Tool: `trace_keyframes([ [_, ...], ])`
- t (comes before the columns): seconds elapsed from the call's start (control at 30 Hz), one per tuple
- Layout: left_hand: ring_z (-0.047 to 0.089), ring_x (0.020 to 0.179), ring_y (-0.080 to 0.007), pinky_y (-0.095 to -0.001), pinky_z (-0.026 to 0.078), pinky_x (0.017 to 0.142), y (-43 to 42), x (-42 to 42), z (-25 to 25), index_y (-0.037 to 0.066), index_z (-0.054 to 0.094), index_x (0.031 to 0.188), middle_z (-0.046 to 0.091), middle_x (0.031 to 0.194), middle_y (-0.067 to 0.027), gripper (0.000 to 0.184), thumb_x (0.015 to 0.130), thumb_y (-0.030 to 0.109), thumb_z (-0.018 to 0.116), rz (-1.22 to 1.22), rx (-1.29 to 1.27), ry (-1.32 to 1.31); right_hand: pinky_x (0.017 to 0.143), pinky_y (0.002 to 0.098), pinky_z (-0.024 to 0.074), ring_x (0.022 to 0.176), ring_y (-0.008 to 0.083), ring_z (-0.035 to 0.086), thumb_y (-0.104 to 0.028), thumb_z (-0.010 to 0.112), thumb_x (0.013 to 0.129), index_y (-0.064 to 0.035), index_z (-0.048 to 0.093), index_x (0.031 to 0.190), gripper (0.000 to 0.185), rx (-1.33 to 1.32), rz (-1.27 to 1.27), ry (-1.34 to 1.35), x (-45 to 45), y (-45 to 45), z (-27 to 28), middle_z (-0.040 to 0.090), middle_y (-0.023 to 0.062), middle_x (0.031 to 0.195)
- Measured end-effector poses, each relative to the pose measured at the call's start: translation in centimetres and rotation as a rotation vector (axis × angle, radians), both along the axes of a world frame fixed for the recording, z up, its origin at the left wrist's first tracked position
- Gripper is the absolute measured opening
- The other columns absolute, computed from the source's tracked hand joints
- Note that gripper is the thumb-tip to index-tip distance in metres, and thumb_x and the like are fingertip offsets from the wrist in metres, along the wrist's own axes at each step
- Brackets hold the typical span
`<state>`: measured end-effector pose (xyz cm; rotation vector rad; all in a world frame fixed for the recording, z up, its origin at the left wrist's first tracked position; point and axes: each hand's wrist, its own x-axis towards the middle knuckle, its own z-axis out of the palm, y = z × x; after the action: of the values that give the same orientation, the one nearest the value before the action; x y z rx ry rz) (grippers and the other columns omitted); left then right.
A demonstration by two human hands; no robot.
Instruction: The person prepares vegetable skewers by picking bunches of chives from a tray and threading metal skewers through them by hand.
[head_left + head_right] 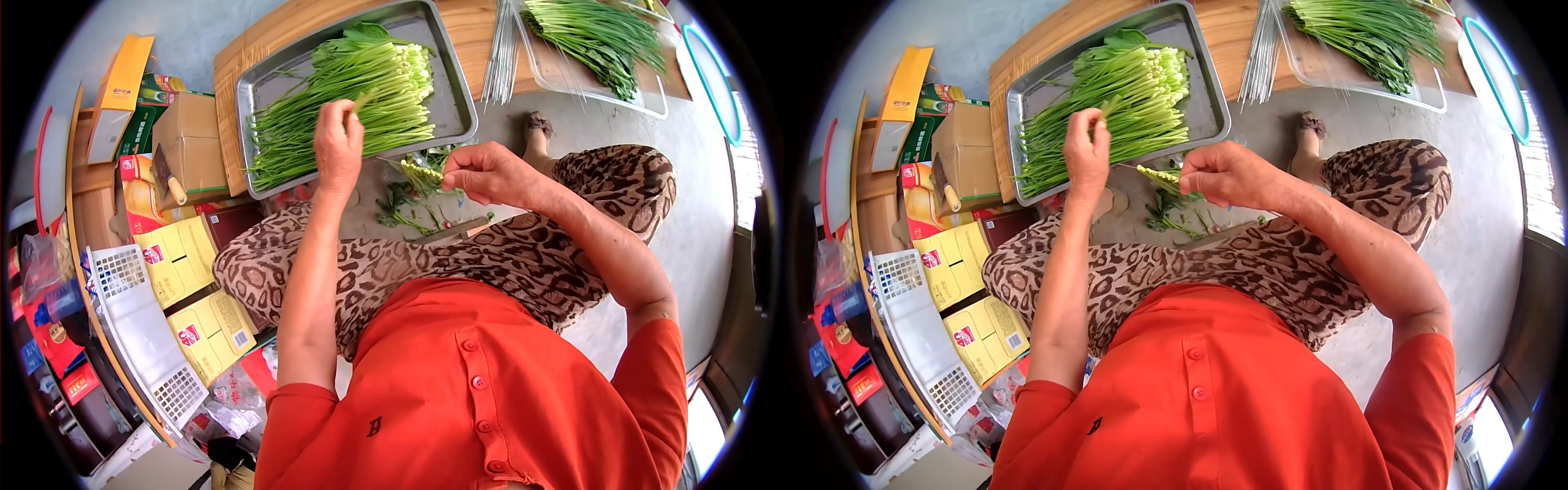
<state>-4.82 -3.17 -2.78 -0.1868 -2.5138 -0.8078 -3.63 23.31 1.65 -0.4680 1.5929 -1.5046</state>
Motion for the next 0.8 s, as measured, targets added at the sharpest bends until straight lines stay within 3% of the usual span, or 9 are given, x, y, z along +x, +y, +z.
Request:
trace_keyframes([
  [0.13, 0.054, 0.078, -0.025, -0.0349, 0.045, 0.068, -2.0, -1.2, 2.9, 0.002, 0.055, 0.104, 0.052, 0.088, -0.0105, 0.016, 0.09, 0.005, 0.05, 0.076, 0.03, 0.17, 0.042, 0.0199, 0.0268, 0.048, 0.0025, 0.037, -0.018, 0.054, 0.096, -0.0045, 0.059, 0.088, 0.016, 0.011, 0.014, 0.016, -0.1, -0.1, 0.1, 0.044, -0.0054, 0.057],
  [0.3, 0.054, 0.073, -0.0186, -0.0299, 0.045, 0.063, -4.3, -1.8, 9.2, 0.001, 0.065, 0.096, 0.057, 0.083, -0.0069, 0.011, 0.087, 0.007, 0.061, 0.243, 0.095, 0.319, 0.042, 0.0194, 0.0265, 0.047, 0.0022, 0.036, -0.018, 0.053, 0.096, -0.0044, 0.059, 0.088, 0.017, -0.011, -0.002, 0.033, -0.2, -0.1, 0.1, 0.043, -0.0054, 0.056],
  [0.4, 0.054, 0.072, -0.0144, -0.0268, 0.045, 0.062, -4.5, -1.4, 13.7, 0.002, 0.066, 0.098, 0.058, 0.085, -0.0047, 0.013, 0.087, 0.007, 0.063, 0.244, -0.055, 0.47, 0.041, 0.0191, 0.0261, 0.046, 0.0019, 0.036, -0.018, 0.053, 0.096, -0.0046, 0.06, 0.088, 0.017, -0.028, 0.002, 0.017, -0.5, -0.1, 0.6, 0.043, -0.0056, 0.055],
  [0.47, 0.054, 0.07, -0.0119, -0.025, 0.044, 0.061, -4.1, -0.6, 15.7, 0.002, 0.066, 0.097, 0.057, 0.085, -0.0038, 0.012, 0.086, 0.005, 0.063, 0.229, 0.071, 0.493, 0.043, 0.0218, 0.0313, 0.047, 0.0048, 0.039, -0.017, 0.055, 0.094, -0.0045, 0.061, 0.086, 0.016, -0.004, -0.015, -0.03, -0.7, 0.1, 0.6, 0.045, -0.0033, 0.055],
  [0.53, 0.053, 0.068, -0.0088, -0.0222, 0.043, 0.06, -2.7, 0.2, 16.6, 0.0, 0.066, 0.099, 0.056, 0.083, -0.002, 0.014, 0.086, 0.004, 0.063, 0.147, 0.259, 0.478, 0.043, 0.0213, 0.0299, 0.047, 0.0045, 0.039, -0.017, 0.054, 0.094, -0.0047, 0.061, 0.086, 0.016, -0.007, -0.022, -0.043, -0.8, 0.2, 1.0, 0.045, -0.0035, 0.054],
  [0.6, 0.052, 0.068, -0.006, -0.0191, 0.041, 0.059, -1.7, 1.5, 16.9, 0.0, 0.064, 0.101, 0.057, 0.081, 0.0004, 0.014, 0.088, 0.004, 0.061, 0.158, 0.08, 0.331, 0.042, 0.0209, 0.0285, 0.046, 0.0041, 0.038, -0.018, 0.054, 0.094, -0.0049, 0.061, 0.087, 0.016, -0.014, -0.022, -0.055, -0.8, 0.2, 1.3, 0.044, -0.0036, 0.054],
  [0.63, 0.051, 0.07, -0.0034, -0.0169, 0.04, 0.059, 0.0, 2.4, 16.6, 0.0, 0.063, 0.1, 0.058, 0.081, 0.0026, 0.013, 0.09, 0.006, 0.06, 0.151, 0.395, 0.144, 0.042, 0.0207, 0.028, 0.046, 0.0038, 0.038, -0.018, 0.053, 0.094, -0.005, 0.06, 0.087, 0.016, -0.023, -0.029, -0.067, -0.9, 0.4, 1.3, 0.044, -0.0037, 0.053],
  [0.7, 0.048, 0.069, -0.001, -0.0152, 0.038, 0.058, 0.3, 2.8, 14.0, 0.002, 0.063, 0.098, 0.058, 0.082, 0.0036, 0.012, 0.089, 0.01, 0.063, 0.071, 0.623, -0.083, 0.042, 0.0205, 0.0275, 0.046, 0.0034, 0.038, -0.018, 0.053, 0.095, -0.0051, 0.06, 0.087, 0.017, -0.032, -0.035, -0.077, -1.0, 0.4, 1.4, 0.044, -0.0038, 0.053],
  [0.8, 0.045, 0.052, -0.0047, -0.0189, 0.036, 0.043, 1.3, 3.6, 10.1, 0.002, 0.061, 0.096, 0.053, 0.073, 0.0022, 0.013, 0.092, 0.014, 0.059, 0.011, 0.922, -0.381, 0.042, 0.0204, 0.0271, 0.045, 0.0032, 0.037, -0.02, 0.052, 0.095, -0.0055, 0.06, 0.088, 0.018, -0.034, -0.051, -0.078, -1.0, 0.6, 1.4, 0.044, -0.004, 0.052],
])
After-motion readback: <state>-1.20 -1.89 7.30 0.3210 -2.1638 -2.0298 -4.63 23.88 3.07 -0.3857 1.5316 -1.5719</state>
